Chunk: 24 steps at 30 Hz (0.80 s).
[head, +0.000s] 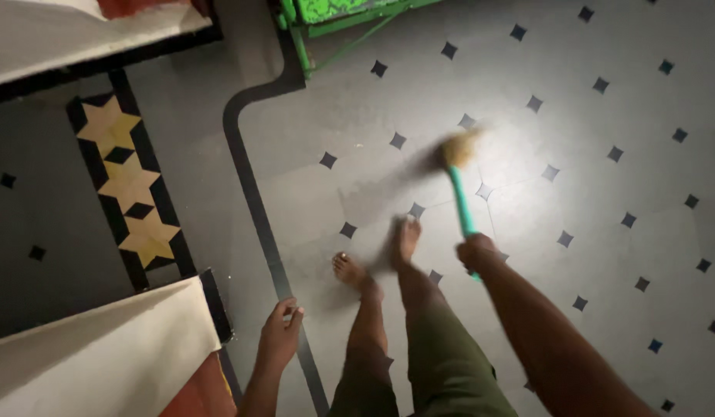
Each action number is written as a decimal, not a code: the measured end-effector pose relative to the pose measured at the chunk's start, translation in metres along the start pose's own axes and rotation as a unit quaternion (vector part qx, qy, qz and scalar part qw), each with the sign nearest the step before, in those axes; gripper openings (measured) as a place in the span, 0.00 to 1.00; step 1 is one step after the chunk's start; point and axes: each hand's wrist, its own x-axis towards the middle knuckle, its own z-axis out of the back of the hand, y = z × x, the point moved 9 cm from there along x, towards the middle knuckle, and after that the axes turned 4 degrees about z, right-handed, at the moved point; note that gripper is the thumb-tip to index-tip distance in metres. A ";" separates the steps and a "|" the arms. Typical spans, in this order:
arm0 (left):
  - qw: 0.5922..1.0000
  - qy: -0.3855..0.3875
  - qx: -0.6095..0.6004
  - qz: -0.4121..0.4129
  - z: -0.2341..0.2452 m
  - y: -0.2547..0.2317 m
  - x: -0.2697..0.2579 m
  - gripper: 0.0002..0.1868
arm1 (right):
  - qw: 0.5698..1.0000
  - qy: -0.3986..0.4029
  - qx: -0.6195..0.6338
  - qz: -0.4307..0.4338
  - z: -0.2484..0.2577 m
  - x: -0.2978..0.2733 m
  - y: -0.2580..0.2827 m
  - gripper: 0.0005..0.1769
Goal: The person sweeps the floor using a broom, moving from a tiled hallway into a room with a painted floor and bags of grain.
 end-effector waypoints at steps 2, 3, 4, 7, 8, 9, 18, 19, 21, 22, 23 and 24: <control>1.000 -0.004 -0.011 -0.013 0.001 -0.007 0.003 0.26 | 0.992 0.039 -0.102 0.064 -0.017 -0.026 0.064 0.20; 1.000 0.005 -0.020 0.002 0.000 -0.011 0.003 0.25 | 0.983 0.057 -0.151 0.084 -0.024 -0.040 0.095 0.21; 0.999 0.014 -0.028 0.017 -0.002 -0.015 0.002 0.25 | 0.972 0.074 -0.199 0.105 -0.027 -0.054 0.117 0.22; 0.998 0.031 -0.043 0.022 -0.004 -0.040 0.000 0.26 | 0.921 0.048 -0.326 0.209 -0.015 -0.076 0.167 0.21; 0.998 0.041 -0.046 0.018 -0.006 -0.047 -0.001 0.26 | 0.924 0.047 -0.317 0.207 -0.006 -0.077 0.164 0.22; 0.998 0.042 -0.038 0.009 -0.008 -0.056 0.000 0.26 | 0.927 0.043 -0.312 0.205 0.005 -0.074 0.157 0.23; 0.998 0.048 -0.042 0.018 -0.024 -0.086 0.017 0.28 | 0.989 0.072 -0.115 0.059 0.066 0.080 0.044 0.13; 0.997 0.047 -0.048 0.024 -0.028 -0.088 0.019 0.28 | 0.995 0.090 -0.027 0.035 0.064 0.096 0.049 0.11; 0.997 0.047 -0.052 0.035 -0.035 -0.090 0.020 0.28 | 0.955 0.108 0.259 -0.098 0.055 0.108 0.065 0.08; 0.997 0.046 -0.049 0.040 -0.038 -0.090 0.019 0.28 | 0.961 0.110 0.240 -0.085 0.054 0.108 0.084 0.09; 0.997 0.044 -0.047 0.043 -0.040 -0.093 0.022 0.28 | 0.966 0.111 0.221 -0.067 0.053 0.108 0.109 0.09; 0.997 0.039 -0.057 0.042 -0.043 -0.098 0.026 0.28 | 0.971 0.113 0.203 -0.050 0.053 0.107 0.135 0.09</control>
